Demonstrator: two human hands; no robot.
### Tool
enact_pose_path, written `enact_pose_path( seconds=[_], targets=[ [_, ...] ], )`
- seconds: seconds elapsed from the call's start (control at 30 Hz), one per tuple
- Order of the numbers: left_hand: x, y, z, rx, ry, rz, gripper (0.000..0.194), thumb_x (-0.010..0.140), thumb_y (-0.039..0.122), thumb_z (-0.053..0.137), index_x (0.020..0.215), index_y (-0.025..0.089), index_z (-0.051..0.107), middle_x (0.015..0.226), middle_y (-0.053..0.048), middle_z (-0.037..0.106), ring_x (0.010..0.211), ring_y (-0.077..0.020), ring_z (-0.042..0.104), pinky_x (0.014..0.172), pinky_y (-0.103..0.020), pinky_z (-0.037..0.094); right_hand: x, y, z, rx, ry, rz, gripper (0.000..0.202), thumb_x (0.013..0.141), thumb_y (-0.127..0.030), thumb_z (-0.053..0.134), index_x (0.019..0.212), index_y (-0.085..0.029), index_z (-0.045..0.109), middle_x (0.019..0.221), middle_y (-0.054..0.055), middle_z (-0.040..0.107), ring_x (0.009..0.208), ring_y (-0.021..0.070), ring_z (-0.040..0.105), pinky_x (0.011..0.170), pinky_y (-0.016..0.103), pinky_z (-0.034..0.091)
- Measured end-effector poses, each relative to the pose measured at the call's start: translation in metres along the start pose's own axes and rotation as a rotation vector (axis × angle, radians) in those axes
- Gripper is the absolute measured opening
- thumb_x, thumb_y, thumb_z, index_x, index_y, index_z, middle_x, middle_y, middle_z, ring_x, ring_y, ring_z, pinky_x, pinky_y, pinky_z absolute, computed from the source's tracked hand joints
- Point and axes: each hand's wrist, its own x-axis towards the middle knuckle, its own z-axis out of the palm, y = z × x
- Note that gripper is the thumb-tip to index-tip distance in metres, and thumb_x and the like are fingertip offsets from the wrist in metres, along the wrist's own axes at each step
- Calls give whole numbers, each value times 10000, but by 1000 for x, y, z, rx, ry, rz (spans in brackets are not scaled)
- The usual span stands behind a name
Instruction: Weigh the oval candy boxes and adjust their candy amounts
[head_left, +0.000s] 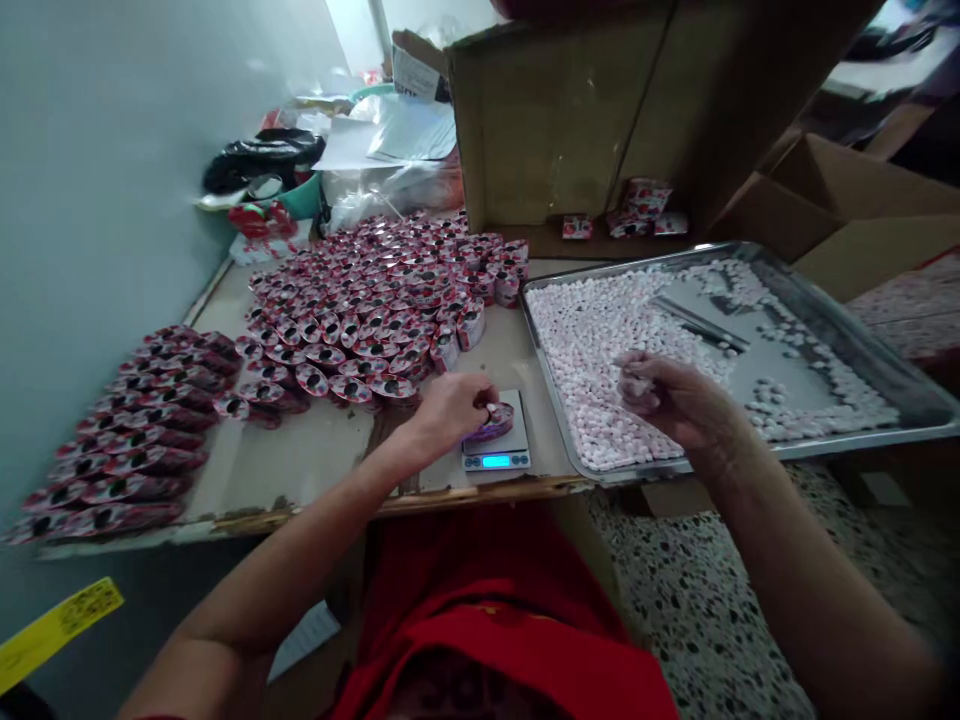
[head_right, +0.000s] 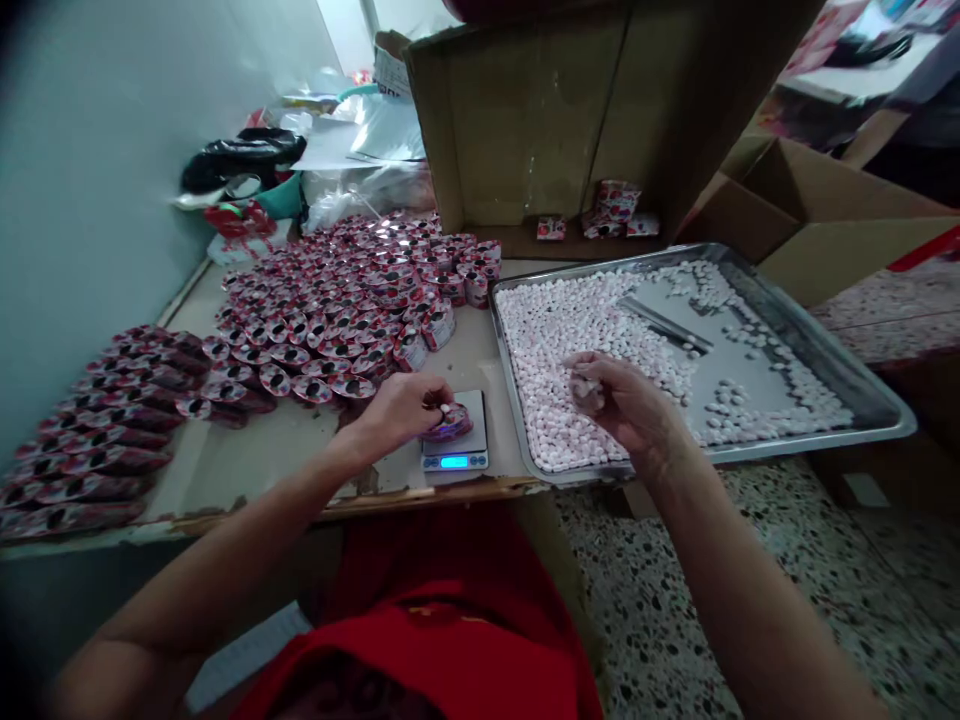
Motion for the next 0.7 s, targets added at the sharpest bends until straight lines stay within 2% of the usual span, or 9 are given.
enact_pose_path(
  seconds=[0.07, 0.17, 0.3, 0.37, 0.5, 0.6, 0.7],
  targets=[
    [-2, 7, 2, -46, -1, 7, 323, 790, 46, 667, 1025, 195, 831, 1023, -54, 839, 945, -210, 775, 843, -293, 571, -1, 5, 11, 23, -17, 21, 274, 630, -186, 847, 881, -150, 744, 589, -38, 465, 510, 81, 286, 442, 161, 274],
    [-16, 9, -16, -190, 27, 79, 436, 791, 72, 676, 1191, 210, 784, 1205, -46, 816, 1092, -210, 762, 927, -296, 590, -2, 11, 33, 71, -59, 85, 287, 641, -150, 830, 914, -146, 743, 602, -43, 474, 512, 80, 301, 440, 153, 304],
    [-52, -8, -50, -231, 194, 79, 395, 858, 182, 647, 1229, 244, 767, 1230, -27, 798, 1033, -202, 761, 885, -314, 609, 1, 15, 59, 41, -52, 141, 236, 685, -140, 851, 888, -158, 732, 747, 29, 613, 594, 100, 462, 509, 157, 440],
    [-73, -22, -59, -234, 241, 42, 323, 891, 261, 666, 1193, 255, 780, 1194, -22, 804, 998, -205, 763, 887, -321, 608, 3, 16, 67, -40, -92, 181, 229, 718, -174, 893, 878, -167, 729, 798, 49, 646, 623, 112, 507, 516, 165, 460],
    [-107, -44, -59, -257, 356, -5, 204, 922, 350, 717, 1094, 283, 803, 1108, -2, 819, 1009, -208, 762, 915, -305, 590, 4, 14, 76, -217, -185, 278, 265, 767, -266, 958, 900, -162, 754, 811, 54, 656, 632, 114, 532, 500, 164, 450],
    [-122, -51, -54, -268, 512, -51, 147, 937, 357, 732, 1046, 286, 801, 1061, 11, 818, 978, -199, 763, 936, -299, 585, 2, 10, 77, -243, -148, 279, 262, 758, -251, 959, 934, -168, 783, 846, 67, 675, 692, 133, 578, 560, 180, 510],
    [-130, -54, -50, -276, 565, -53, 115, 941, 344, 741, 1026, 290, 797, 1031, 24, 817, 971, -194, 767, 939, -294, 588, -2, 4, 76, -248, -100, 263, 307, 707, -220, 977, 948, -173, 793, 843, 70, 689, 733, 146, 602, 619, 192, 543]
  ],
)
